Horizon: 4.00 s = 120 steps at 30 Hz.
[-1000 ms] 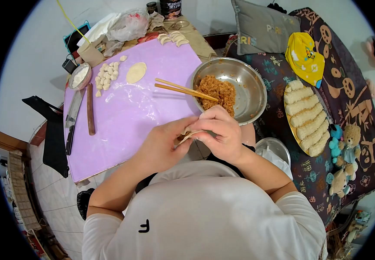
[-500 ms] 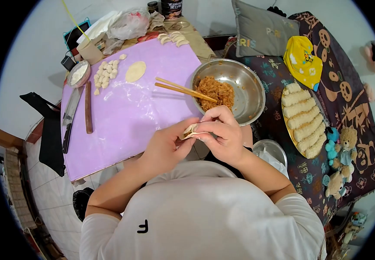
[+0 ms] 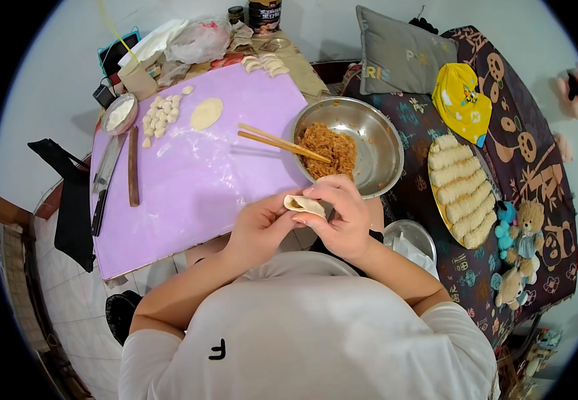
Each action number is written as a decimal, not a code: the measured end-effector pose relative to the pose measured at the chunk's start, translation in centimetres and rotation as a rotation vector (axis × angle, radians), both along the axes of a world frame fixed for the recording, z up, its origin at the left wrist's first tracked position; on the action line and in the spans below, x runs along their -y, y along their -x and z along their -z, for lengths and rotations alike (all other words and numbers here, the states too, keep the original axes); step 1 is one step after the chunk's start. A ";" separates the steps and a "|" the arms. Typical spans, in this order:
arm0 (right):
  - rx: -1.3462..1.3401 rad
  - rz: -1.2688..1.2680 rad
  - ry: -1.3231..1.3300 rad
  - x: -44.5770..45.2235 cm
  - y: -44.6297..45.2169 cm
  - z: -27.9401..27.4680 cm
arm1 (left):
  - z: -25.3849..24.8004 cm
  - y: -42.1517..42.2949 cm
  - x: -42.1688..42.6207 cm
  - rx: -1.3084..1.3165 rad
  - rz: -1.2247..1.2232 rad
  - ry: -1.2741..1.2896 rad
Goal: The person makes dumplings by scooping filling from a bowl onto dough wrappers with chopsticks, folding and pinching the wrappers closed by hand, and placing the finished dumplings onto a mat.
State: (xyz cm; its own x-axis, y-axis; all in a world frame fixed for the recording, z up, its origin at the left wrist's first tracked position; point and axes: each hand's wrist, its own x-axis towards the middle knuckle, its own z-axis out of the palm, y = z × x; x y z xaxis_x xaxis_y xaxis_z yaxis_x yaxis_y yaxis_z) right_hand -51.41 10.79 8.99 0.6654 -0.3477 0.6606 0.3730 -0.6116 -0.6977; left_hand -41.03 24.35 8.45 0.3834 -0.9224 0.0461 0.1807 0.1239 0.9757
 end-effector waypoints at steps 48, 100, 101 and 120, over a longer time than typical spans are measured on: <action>0.066 -0.053 0.339 1.9 -1.1 -0.2 | 1.2 -0.3 1.0 -0.168 0.140 0.017; 0.126 0.091 -0.070 1.3 -1.5 0.9 | 2.2 0.9 3.1 -0.853 0.079 0.487; 0.128 0.071 -0.047 1.6 -1.4 1.4 | 2.3 0.9 3.1 -0.861 0.098 0.487; -0.062 -0.053 0.154 0.8 -1.8 0.2 | 1.9 -1.8 0.4 -0.733 0.251 0.278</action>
State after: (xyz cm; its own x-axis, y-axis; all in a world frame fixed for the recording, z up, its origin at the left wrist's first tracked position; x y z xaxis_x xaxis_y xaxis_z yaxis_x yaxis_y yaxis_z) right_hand -49.59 10.03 8.76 0.7212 -0.2091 0.6604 0.3668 -0.6935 -0.6201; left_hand -39.21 23.99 6.57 0.1887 -0.9765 0.1039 0.8145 0.2147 0.5390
